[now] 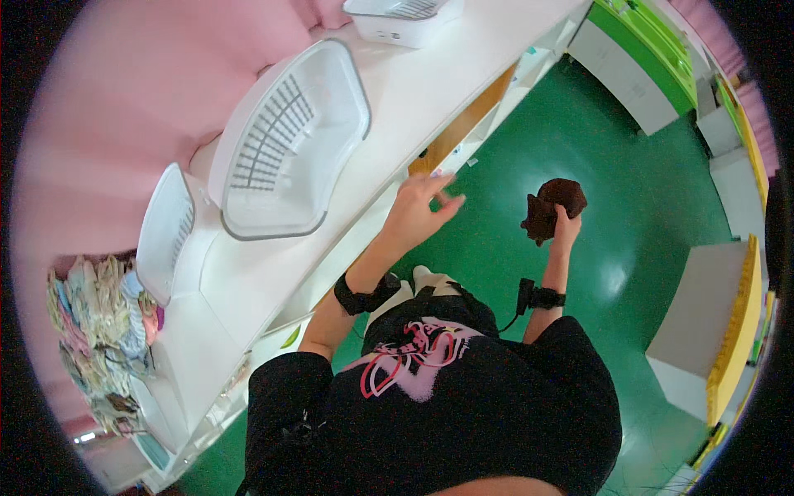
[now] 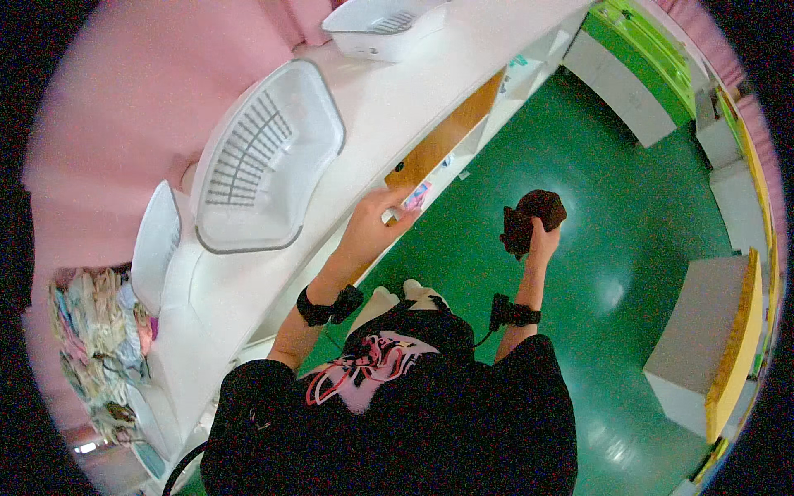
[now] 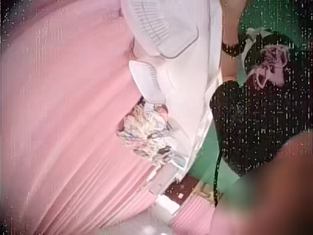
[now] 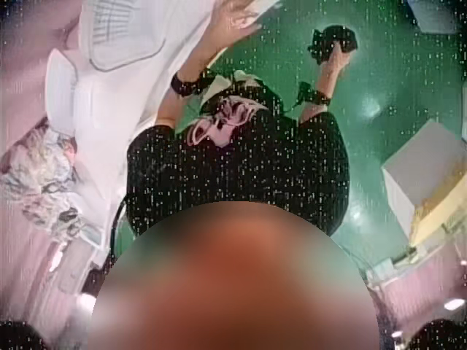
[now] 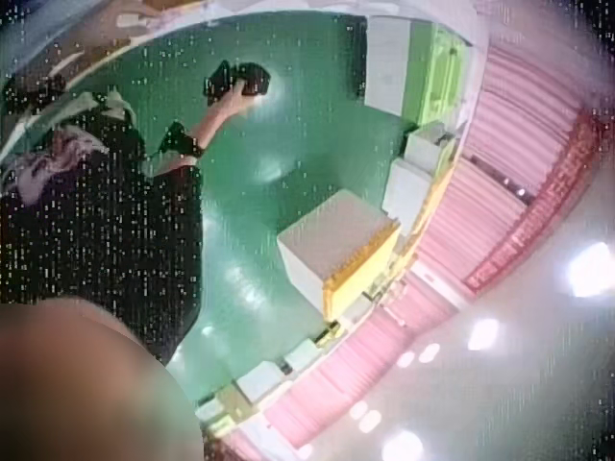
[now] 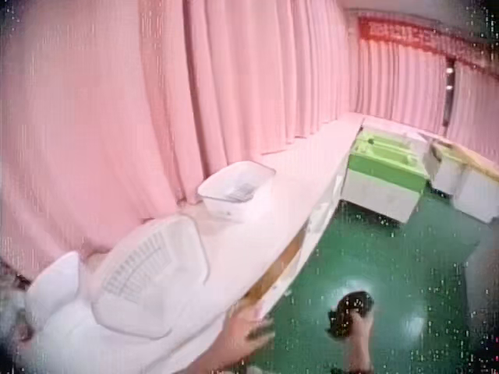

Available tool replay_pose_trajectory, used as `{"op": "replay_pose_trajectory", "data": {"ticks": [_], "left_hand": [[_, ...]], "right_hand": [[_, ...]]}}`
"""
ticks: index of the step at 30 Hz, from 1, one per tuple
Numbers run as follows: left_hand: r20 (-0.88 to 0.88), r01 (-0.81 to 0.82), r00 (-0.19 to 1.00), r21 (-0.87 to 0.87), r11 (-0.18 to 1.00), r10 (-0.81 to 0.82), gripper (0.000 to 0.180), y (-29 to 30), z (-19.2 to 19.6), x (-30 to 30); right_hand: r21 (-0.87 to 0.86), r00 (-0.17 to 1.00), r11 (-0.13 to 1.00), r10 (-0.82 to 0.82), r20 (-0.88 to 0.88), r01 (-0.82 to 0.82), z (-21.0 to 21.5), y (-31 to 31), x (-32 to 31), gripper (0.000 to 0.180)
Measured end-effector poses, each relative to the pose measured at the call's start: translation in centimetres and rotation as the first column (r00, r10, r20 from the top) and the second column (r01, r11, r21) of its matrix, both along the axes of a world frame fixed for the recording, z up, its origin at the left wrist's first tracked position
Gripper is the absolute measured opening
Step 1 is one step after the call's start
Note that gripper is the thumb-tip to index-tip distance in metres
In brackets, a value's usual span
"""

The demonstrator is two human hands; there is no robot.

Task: Wiping and cleaning white plastic storage bins with a damp cloth.

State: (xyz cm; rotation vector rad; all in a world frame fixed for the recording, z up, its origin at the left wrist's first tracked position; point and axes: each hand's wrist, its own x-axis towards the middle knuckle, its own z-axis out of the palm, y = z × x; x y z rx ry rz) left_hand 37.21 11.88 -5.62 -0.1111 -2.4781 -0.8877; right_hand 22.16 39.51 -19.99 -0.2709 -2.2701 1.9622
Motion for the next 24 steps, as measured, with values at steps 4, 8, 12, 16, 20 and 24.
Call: {"op": "replay_pose_trajectory", "data": {"ticks": [4,8,12,16,20,24], "left_hand": [[0.476,-0.387,0.858,0.349,0.854,0.195,0.031,-2.6,-3.5,2.1],[0.087,-0.601,0.730,-0.390,0.698,0.678,0.045,-7.7,-6.7,5.7],[0.099,-0.638,0.636,-0.490,0.594,0.765,0.047,-10.4,-9.5,7.7],[0.066,-0.646,0.594,-0.554,0.525,0.801,0.055,-11.6,-10.7,7.7],[0.144,-0.678,0.451,-0.587,0.443,0.881,0.057,-12.6,-12.5,7.1],[0.046,-0.662,0.453,-0.652,0.370,0.890,0.056,-13.3,-14.3,7.4]], "right_hand": [[-0.150,0.977,0.965,0.214,-0.023,-0.215,1.5,-5.1,-0.3,0.034],[-0.339,0.869,0.805,0.486,-0.095,-0.487,7.0,-14.4,0.6,0.037],[-0.077,0.643,0.650,0.713,-0.279,-0.756,7.0,-26.4,-0.3,0.041],[0.419,0.368,0.446,0.893,-0.258,-0.791,9.7,-37.0,2.7,0.044],[0.858,0.254,0.213,0.962,-0.101,-0.468,4.9,-41.0,4.9,0.043],[0.857,0.218,0.272,0.957,-0.192,-0.438,4.0,-39.9,5.3,0.051]]}}
